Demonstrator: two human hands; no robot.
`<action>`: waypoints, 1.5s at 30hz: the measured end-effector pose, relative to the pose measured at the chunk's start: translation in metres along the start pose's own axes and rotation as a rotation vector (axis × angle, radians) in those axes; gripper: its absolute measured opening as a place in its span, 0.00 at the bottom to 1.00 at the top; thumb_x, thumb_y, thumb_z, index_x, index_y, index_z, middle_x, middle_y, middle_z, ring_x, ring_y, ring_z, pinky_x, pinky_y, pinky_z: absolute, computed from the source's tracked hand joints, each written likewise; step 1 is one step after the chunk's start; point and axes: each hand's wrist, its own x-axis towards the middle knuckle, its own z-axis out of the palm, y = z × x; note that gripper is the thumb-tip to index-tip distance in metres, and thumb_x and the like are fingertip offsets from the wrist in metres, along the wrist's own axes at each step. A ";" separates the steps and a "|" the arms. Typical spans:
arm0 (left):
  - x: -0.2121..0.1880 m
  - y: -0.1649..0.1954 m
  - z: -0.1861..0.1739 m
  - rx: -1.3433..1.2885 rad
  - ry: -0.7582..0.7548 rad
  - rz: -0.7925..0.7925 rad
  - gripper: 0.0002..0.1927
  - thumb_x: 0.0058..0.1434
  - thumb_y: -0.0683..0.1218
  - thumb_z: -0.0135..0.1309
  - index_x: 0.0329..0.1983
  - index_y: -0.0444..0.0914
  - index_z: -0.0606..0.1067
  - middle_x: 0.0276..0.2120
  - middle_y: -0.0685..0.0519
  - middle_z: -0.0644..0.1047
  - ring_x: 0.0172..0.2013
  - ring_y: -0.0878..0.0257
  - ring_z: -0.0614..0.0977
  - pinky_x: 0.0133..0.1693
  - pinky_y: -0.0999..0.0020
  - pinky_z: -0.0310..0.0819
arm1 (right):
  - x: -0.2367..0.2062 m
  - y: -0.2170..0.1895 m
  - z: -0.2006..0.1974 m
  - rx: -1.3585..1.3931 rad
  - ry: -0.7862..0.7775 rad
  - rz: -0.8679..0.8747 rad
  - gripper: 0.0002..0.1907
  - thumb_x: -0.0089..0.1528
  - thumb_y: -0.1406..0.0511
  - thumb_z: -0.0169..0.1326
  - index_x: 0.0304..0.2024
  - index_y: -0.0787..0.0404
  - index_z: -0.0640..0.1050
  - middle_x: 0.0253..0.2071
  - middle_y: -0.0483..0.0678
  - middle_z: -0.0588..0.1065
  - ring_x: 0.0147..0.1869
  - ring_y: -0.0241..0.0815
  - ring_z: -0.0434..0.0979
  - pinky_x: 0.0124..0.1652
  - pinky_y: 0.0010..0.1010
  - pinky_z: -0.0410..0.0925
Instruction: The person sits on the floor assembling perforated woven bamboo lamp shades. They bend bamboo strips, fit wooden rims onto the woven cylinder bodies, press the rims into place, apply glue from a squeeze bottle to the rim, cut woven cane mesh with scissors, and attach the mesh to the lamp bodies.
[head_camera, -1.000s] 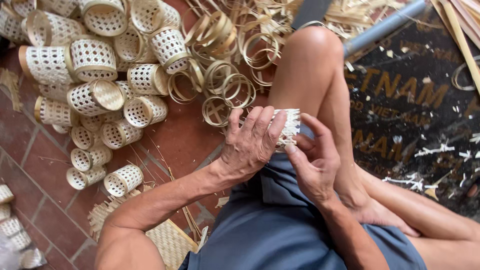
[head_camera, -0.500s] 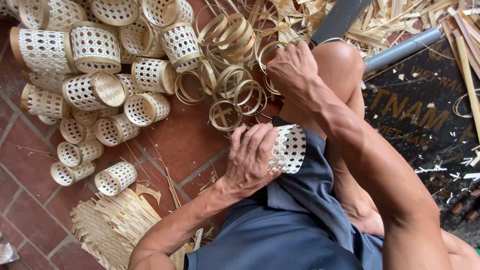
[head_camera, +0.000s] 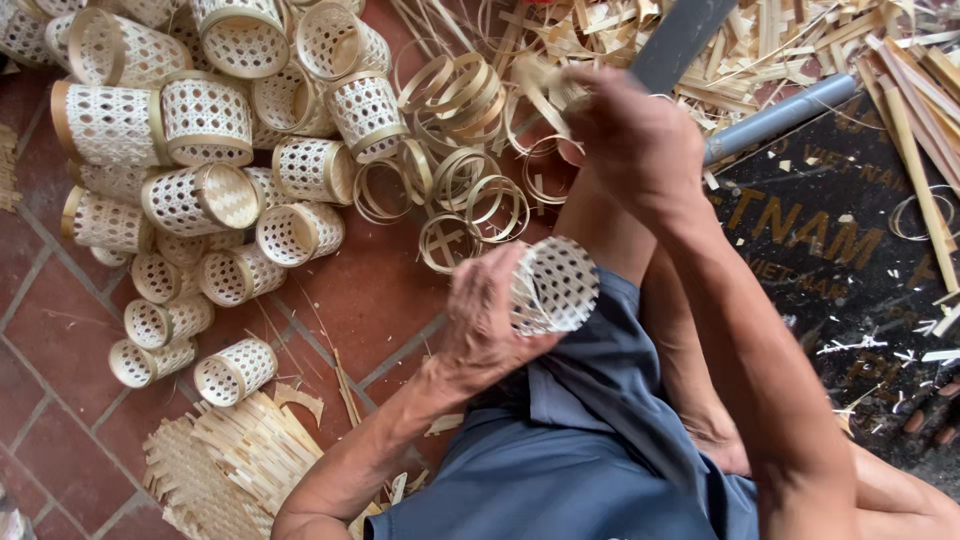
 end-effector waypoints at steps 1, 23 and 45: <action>0.005 0.000 -0.003 0.009 0.008 0.000 0.52 0.56 0.63 0.67 0.71 0.29 0.57 0.61 0.40 0.68 0.61 0.47 0.72 0.62 0.49 0.63 | -0.023 -0.012 -0.020 0.319 0.192 0.043 0.17 0.75 0.70 0.54 0.66 0.66 0.75 0.39 0.49 0.79 0.29 0.30 0.70 0.30 0.21 0.62; 0.045 0.123 0.139 0.150 -0.382 0.505 0.47 0.53 0.52 0.70 0.70 0.33 0.59 0.59 0.45 0.70 0.59 0.53 0.73 0.56 0.51 0.62 | -0.323 -0.032 -0.045 0.223 0.799 0.258 0.19 0.64 0.72 0.63 0.58 0.67 0.78 0.41 0.45 0.80 0.40 0.27 0.76 0.41 0.18 0.69; 0.047 0.131 0.159 0.478 -0.496 0.546 0.32 0.59 0.49 0.60 0.64 0.31 0.68 0.44 0.47 0.74 0.44 0.53 0.76 0.41 0.55 0.65 | -0.328 -0.050 -0.041 0.077 0.823 0.315 0.09 0.62 0.75 0.61 0.44 0.67 0.80 0.38 0.47 0.75 0.34 0.28 0.70 0.33 0.20 0.65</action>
